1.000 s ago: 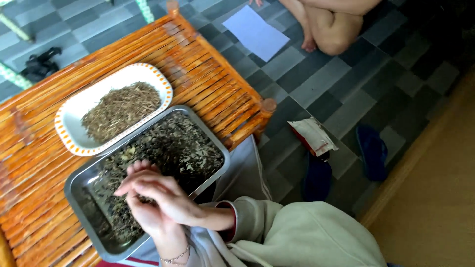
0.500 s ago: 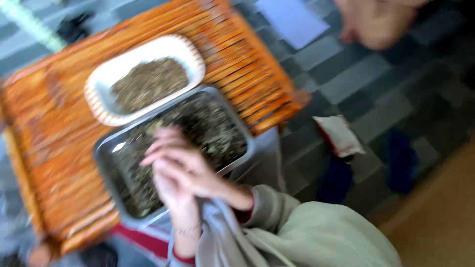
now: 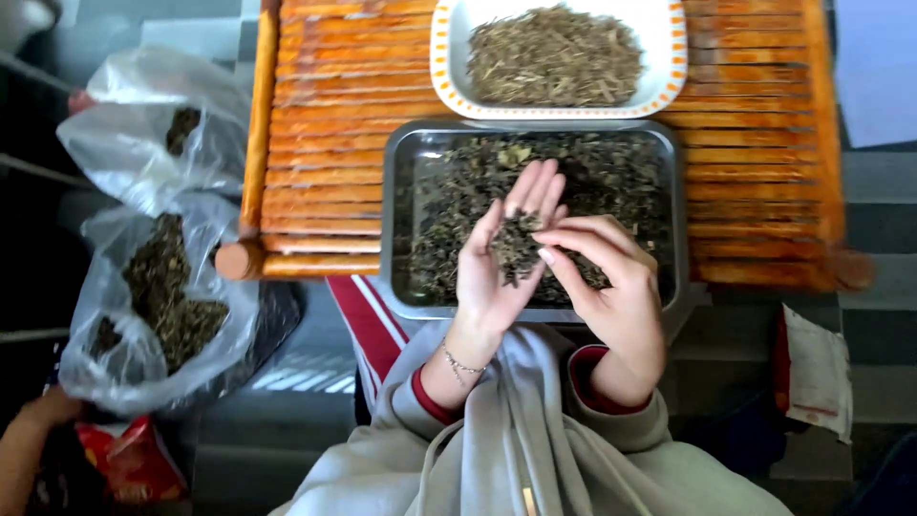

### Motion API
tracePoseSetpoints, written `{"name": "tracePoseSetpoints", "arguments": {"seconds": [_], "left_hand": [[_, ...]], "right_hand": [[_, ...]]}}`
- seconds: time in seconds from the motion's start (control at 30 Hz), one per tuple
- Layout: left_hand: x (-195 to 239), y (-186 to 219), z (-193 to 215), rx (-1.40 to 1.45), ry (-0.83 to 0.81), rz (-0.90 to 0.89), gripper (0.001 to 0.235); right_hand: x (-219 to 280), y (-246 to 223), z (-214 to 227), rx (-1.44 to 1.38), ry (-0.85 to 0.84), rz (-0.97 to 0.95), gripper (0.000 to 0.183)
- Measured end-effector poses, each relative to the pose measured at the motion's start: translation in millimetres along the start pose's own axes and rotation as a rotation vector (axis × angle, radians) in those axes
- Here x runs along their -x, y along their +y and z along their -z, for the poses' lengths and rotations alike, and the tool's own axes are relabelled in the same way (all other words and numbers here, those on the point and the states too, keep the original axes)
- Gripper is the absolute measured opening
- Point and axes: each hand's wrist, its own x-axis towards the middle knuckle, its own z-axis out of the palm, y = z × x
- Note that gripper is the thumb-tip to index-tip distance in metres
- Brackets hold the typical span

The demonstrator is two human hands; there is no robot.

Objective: Sorting dried tea leaves by hand to remove stems and debris on a low bamboo table

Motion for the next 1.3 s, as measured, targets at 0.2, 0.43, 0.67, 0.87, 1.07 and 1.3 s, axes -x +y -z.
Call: {"name": "tracePoseSetpoints", "arguments": {"seconds": [0.2,0.43,0.67,0.87,1.07,1.3], "left_hand": [[0.8,5.7,-7.7,-0.059,0.009,-0.009,0.058],[-0.4,8.9,17.1,0.172,-0.045,0.048,0.056],[5.4,38.3,13.3,0.407,-0.111,0.277,0.051],[-2.2,50.5,29.4,0.355,-0.191,0.271,0.048],[-5.7,48.5,22.6,0.355,-0.319,0.292,0.046],[-1.7,57.8,23.0,0.255,-0.321,0.262,0.046]], "right_hand": [[-6.2,-8.6,-9.7,0.064,-0.047,0.072,0.019],[0.8,-20.6,2.2,0.089,-0.047,0.157,0.011],[45.6,-20.4,53.7,-0.347,-0.611,-0.436,0.026],[86.9,44.0,-24.8,-0.285,-0.844,-0.716,0.047],[114.1,17.5,-56.8,-0.056,-1.390,-0.352,0.013],[156.3,21.2,-45.2,-0.124,-1.531,-0.156,0.021]]}}
